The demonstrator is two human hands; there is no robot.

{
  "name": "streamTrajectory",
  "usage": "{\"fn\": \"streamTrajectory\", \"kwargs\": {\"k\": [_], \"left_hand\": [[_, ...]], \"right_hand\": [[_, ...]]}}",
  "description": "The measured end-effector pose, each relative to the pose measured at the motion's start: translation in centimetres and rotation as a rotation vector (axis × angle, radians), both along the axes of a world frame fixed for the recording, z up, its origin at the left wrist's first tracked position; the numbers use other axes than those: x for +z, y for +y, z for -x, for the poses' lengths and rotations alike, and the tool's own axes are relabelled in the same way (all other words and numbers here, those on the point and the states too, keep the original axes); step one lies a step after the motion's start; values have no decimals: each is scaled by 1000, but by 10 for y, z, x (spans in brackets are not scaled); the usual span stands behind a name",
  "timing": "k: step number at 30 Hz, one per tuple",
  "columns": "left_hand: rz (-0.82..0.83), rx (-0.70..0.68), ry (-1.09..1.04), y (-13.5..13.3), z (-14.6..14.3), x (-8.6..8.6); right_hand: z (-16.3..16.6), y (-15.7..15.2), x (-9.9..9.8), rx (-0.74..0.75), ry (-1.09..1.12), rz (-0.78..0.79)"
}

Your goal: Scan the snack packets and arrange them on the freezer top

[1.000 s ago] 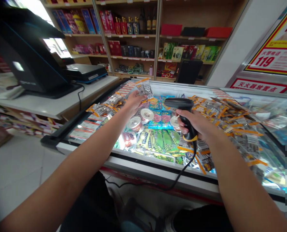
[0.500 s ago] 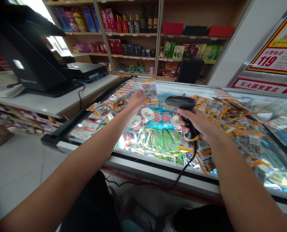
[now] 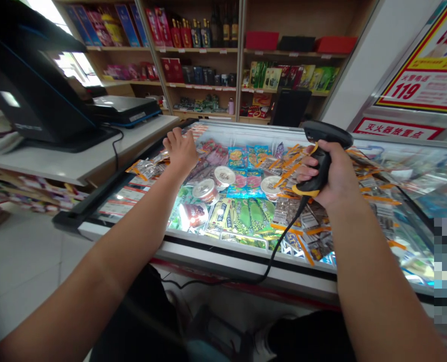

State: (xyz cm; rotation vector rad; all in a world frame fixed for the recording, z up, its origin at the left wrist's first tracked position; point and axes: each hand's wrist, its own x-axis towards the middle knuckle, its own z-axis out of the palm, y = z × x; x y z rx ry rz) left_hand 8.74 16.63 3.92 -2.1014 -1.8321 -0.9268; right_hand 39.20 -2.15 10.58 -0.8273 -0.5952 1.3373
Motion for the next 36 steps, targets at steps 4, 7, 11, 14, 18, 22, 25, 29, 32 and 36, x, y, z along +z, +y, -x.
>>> {"fn": "streamTrajectory", "kwargs": {"k": [4, 7, 11, 14, 18, 22, 25, 29, 32, 36], "left_hand": [[114, -349, 46, -17, -55, -8], [313, -715, 91, -23, -106, -17], [411, -990, 92, -26, -146, -23], [412, -977, -40, -25, -145, -19], [372, -920, 32, -21, -116, -12], [346, -886, 90, -17, -79, -19], [327, -729, 37, -15, -63, -29], [369, -545, 76, -9, -64, -35], [397, -532, 34, -5, -68, -34], [350, -590, -92, -8, -69, -32]], "right_hand": [[0, 2, -3, -2, -5, -7], [1, 5, -7, 16, -49, 14], [-1, 9, -12, 36, -87, 41], [-4, 11, -14, 58, -80, 54], [-3, 11, -15, 98, -146, 40], [7, 5, -17, 247, -325, 97], [16, 2, -21, 325, -462, 146], [23, 3, -25, 347, -574, 178], [26, 5, -28, 313, -583, 163], [30, 6, -31, 291, -608, 148]]}}
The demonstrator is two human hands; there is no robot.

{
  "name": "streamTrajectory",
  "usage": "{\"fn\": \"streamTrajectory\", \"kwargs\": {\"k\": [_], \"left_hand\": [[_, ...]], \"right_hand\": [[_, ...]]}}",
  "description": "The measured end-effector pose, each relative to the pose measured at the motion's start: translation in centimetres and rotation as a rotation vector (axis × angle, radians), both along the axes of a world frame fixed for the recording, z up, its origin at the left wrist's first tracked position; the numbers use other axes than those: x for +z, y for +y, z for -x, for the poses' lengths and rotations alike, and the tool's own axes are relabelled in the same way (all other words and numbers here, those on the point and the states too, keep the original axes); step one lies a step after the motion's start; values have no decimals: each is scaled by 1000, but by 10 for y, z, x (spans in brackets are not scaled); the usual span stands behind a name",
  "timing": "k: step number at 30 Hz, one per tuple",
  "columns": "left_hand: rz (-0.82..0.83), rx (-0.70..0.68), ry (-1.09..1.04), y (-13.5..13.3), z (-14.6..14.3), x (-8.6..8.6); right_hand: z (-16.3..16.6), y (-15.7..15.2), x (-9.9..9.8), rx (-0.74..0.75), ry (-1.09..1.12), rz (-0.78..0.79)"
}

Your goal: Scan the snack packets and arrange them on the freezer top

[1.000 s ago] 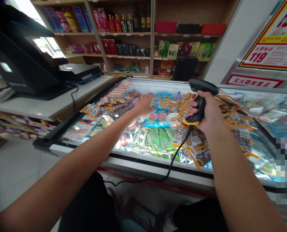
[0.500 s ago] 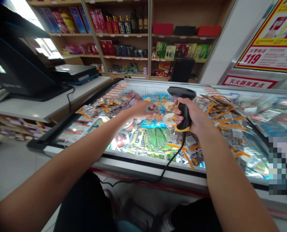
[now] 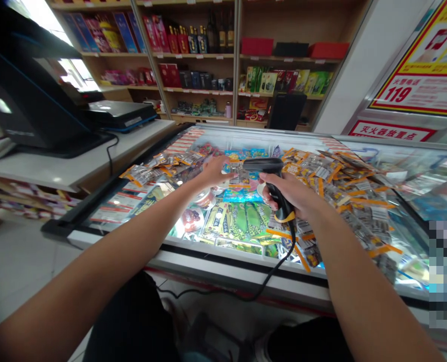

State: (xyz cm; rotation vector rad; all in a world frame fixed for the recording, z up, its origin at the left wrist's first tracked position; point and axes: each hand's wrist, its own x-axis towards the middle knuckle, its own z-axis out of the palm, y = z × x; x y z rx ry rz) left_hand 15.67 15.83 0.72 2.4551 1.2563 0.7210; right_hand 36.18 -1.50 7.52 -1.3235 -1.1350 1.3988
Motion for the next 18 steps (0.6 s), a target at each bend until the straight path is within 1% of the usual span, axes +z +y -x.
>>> {"fn": "streamTrajectory", "kwargs": {"k": [4, 7, 11, 15, 18], "left_hand": [[13, -40, -125, -7, -2, 4], [-19, -77, -174, -10, -4, 6], [-63, -85, -197, -11, -4, 5], [-41, -105, -221, -13, -5, 4], [-18, -91, -203, -11, -5, 8]], "right_hand": [[3, 1, -3, -10, -9, -21], [4, 2, -5, -7, 40, -42], [4, 2, -3, 34, 123, -22], [4, 2, -1, 35, 147, -11], [4, 1, 0, 21, 157, -23]]}}
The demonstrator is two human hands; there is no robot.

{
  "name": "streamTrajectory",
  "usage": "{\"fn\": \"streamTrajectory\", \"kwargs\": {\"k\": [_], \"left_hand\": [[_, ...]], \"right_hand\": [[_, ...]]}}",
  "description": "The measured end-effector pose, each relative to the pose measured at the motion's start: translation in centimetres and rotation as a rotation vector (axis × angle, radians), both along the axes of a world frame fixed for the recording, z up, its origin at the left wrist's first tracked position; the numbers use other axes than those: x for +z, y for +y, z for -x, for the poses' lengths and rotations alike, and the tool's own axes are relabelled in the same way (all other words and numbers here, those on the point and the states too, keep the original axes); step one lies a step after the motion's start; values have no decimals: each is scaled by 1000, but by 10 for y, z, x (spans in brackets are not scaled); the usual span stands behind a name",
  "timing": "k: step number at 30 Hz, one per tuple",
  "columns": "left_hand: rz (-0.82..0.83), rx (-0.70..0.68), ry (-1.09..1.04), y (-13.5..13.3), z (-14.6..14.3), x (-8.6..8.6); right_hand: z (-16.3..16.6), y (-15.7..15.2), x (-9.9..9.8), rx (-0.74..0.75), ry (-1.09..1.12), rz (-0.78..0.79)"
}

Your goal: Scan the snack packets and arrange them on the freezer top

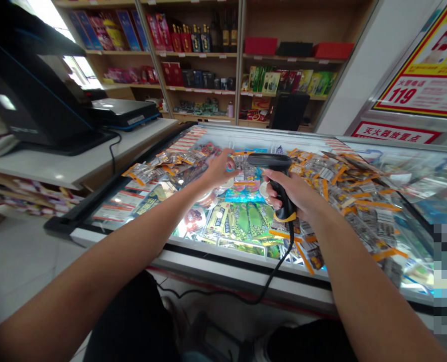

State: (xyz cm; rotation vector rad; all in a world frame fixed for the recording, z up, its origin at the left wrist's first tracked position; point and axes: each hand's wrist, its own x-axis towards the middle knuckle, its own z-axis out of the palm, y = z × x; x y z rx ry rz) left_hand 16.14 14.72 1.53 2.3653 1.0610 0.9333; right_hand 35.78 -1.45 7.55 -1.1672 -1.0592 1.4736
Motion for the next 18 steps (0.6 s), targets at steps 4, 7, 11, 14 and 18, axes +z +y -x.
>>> {"fn": "streamTrajectory", "kwargs": {"k": [4, 7, 11, 14, 18], "left_hand": [[9, 203, 219, 9, 13, 13], [-57, 403, 414, 16, 35, 21], [-205, 640, 485, 17, 61, 22], [-314, 635, 439, 10, 56, 20], [-256, 233, 354, -19, 3, 18]], "right_hand": [[-6, -3, 8, -69, 68, -1], [-16, -4, 16, -146, 175, -69], [-33, -4, 26, -276, 322, -162], [-41, -4, 29, -390, 429, -192], [-40, -5, 30, -467, 484, -195]]}}
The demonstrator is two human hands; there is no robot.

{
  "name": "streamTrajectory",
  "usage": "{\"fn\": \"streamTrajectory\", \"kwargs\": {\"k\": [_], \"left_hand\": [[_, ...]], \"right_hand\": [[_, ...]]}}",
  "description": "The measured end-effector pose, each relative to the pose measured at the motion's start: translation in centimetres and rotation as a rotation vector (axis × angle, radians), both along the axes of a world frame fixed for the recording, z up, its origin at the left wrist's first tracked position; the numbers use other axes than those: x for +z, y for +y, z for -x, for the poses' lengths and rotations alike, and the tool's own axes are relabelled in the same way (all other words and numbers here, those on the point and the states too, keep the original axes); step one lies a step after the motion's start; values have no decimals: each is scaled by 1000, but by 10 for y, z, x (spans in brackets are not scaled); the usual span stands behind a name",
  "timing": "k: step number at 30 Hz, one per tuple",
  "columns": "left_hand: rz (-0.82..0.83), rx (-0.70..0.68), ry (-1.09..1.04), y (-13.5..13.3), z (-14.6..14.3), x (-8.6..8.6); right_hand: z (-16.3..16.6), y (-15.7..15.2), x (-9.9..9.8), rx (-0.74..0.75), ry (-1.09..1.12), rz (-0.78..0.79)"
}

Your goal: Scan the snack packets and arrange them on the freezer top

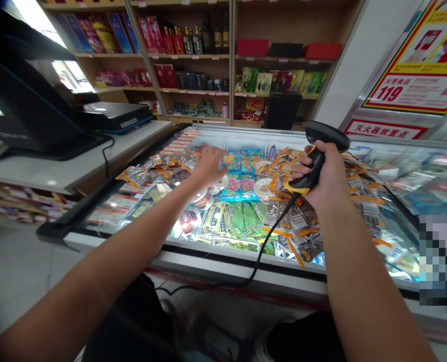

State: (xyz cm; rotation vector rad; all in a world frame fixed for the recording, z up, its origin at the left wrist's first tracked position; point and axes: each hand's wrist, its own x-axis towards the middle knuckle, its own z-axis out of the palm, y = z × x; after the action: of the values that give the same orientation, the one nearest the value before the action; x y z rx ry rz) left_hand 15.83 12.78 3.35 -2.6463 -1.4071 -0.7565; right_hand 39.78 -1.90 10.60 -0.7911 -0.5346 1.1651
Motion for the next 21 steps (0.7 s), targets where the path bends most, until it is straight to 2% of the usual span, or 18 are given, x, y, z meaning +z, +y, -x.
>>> {"fn": "streamTrajectory", "kwargs": {"k": [1, 3, 4, 6, 9, 12, 14, 17, 21], "left_hand": [[35, -151, -8, -11, -18, -1], [-12, -438, -3, -36, -51, -3], [-47, -525, 9, -47, -65, -4], [-91, -596, 45, -64, -85, -4], [-140, -602, 83, -71, -92, -3], [-57, -619, 52, -60, -81, 1], [27, -642, -30, -49, -69, 4], [61, -645, -189, -33, -50, 8], [131, -508, -467, -15, -30, 17]], "right_hand": [[1, 0, 0, -10, 0, 4], [3, 1, 0, -21, -10, 4], [4, 1, 0, -24, -15, 1], [4, 2, -1, -19, -22, -3], [3, 4, -2, 2, -34, -18], [3, 3, -2, 28, -36, -22], [3, 1, -1, 68, -21, -31], [4, -4, 4, 177, -17, -80], [10, -12, 11, 270, -141, -149]]}}
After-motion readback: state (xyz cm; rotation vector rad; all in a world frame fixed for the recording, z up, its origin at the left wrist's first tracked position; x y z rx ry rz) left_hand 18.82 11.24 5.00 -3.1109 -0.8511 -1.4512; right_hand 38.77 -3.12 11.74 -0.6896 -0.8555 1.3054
